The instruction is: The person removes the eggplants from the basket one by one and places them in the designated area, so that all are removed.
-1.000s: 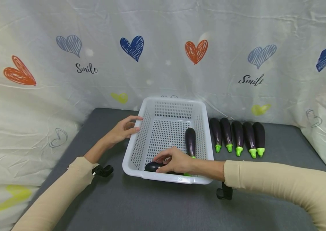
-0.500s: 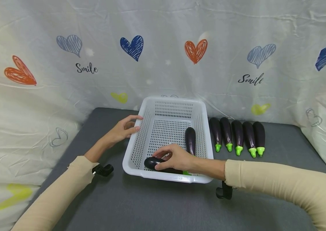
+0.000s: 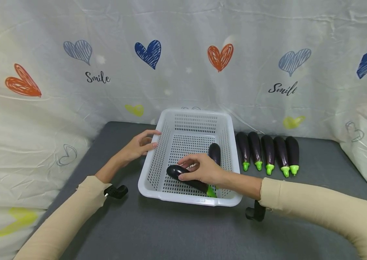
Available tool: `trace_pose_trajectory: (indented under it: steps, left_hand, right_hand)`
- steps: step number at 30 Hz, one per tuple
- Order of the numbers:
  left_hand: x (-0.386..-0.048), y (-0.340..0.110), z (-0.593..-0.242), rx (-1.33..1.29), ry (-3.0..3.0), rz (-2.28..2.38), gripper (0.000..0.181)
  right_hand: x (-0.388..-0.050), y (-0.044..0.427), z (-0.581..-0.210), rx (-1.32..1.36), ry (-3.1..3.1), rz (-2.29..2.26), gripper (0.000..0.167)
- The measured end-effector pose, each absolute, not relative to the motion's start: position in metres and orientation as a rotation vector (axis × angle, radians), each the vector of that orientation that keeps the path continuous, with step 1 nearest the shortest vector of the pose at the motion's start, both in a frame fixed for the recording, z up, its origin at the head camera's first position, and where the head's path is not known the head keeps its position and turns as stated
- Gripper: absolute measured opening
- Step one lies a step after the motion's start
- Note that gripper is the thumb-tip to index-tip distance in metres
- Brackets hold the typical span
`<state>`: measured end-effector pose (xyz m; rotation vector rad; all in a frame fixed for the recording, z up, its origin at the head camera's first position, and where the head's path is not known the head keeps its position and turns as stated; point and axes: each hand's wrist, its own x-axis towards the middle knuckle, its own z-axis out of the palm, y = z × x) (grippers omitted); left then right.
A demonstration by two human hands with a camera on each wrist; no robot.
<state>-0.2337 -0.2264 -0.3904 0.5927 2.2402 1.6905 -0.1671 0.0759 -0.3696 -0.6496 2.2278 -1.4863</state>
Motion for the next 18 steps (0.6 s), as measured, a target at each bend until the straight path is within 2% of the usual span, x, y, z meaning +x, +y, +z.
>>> trace_pose_trajectory:
  steps: [18]
  left_hand:
    - [-0.235, -0.228, -0.391, 0.587, 2.226, 1.693, 0.051]
  right_hand:
    - [-0.176, 0.101, -0.347, -0.527, 2.106, -1.735, 0.04]
